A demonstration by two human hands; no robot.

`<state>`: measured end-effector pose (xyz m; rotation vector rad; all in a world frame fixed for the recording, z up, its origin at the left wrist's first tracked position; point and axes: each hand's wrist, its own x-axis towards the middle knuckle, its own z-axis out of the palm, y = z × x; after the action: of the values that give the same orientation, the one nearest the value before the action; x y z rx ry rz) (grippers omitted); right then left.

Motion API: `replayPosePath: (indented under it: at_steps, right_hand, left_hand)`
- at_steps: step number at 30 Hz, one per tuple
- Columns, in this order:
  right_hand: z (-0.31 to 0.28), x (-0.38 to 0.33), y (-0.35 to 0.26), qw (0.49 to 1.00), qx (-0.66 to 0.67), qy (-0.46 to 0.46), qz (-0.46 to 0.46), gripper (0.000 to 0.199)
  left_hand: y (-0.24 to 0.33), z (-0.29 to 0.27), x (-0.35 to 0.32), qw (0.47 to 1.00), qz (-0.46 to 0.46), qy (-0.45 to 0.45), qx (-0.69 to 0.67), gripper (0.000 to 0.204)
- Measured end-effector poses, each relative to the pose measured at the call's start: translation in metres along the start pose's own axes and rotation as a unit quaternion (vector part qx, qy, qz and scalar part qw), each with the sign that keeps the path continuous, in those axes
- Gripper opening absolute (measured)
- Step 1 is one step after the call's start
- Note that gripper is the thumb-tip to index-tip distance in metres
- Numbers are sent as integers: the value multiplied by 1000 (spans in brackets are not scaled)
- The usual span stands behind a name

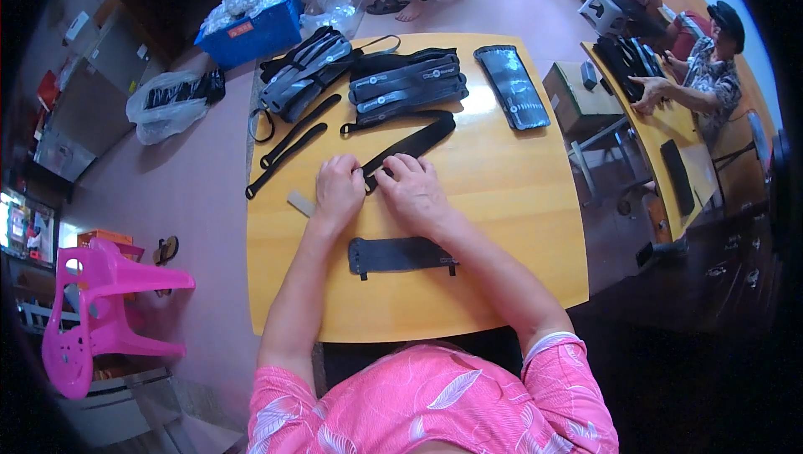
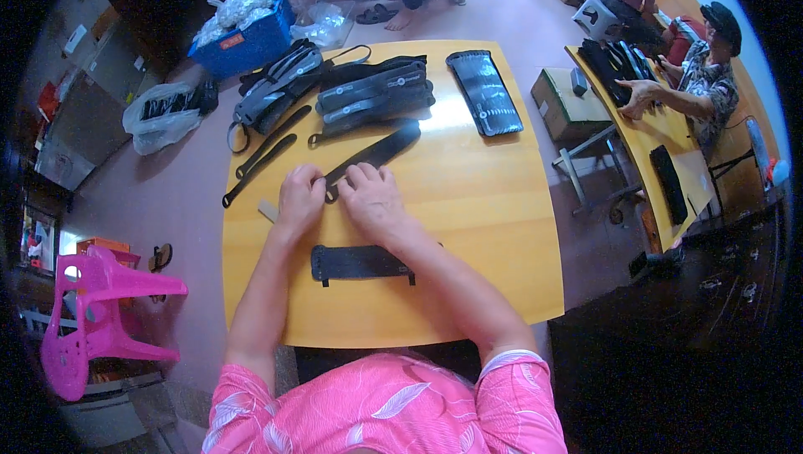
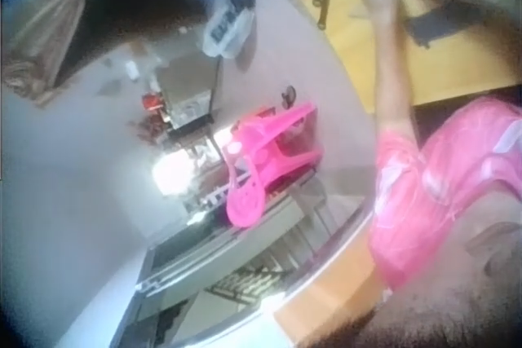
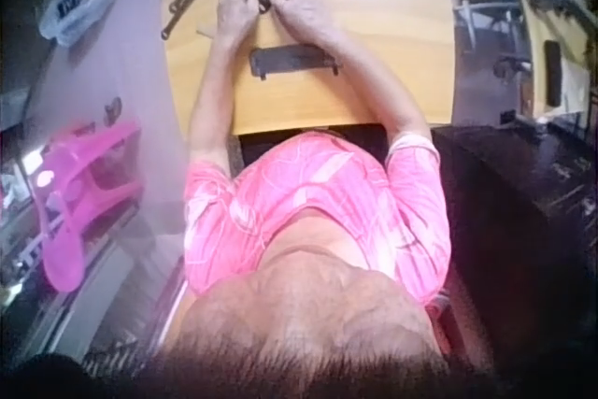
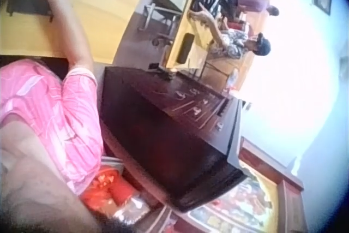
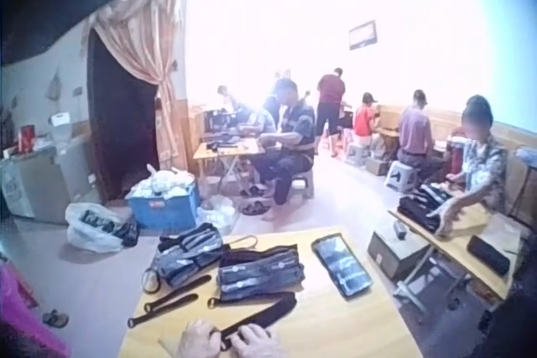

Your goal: Organize and stack black velcro straps on a wooden table.

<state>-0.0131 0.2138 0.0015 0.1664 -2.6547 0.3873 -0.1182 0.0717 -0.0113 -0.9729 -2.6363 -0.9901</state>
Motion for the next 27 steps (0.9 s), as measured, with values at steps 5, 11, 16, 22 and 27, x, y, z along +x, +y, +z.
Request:
replayPosePath:
  at_steps: [5,11,16,22,27]
  right_hand:
    - [0,-2,1,998,5,-38,51,32]
    - [8,-5,0,997,-43,-57,7,32]
    - [0,-1,-13,994,-41,-96,27,39]
    - [-1,0,-16,989,-41,-133,51,44]
    - [-3,3,-17,985,-35,-144,85,45]
  left_hand:
    - [25,-22,13,988,-92,-15,-122,9]
    - [79,-75,34,986,100,132,-13,6]
    - [116,-126,21,978,11,-91,-189,6]
    - [153,-179,-3,934,-69,-77,-343,6]
    - [163,-211,-5,893,-44,-56,-444,4]
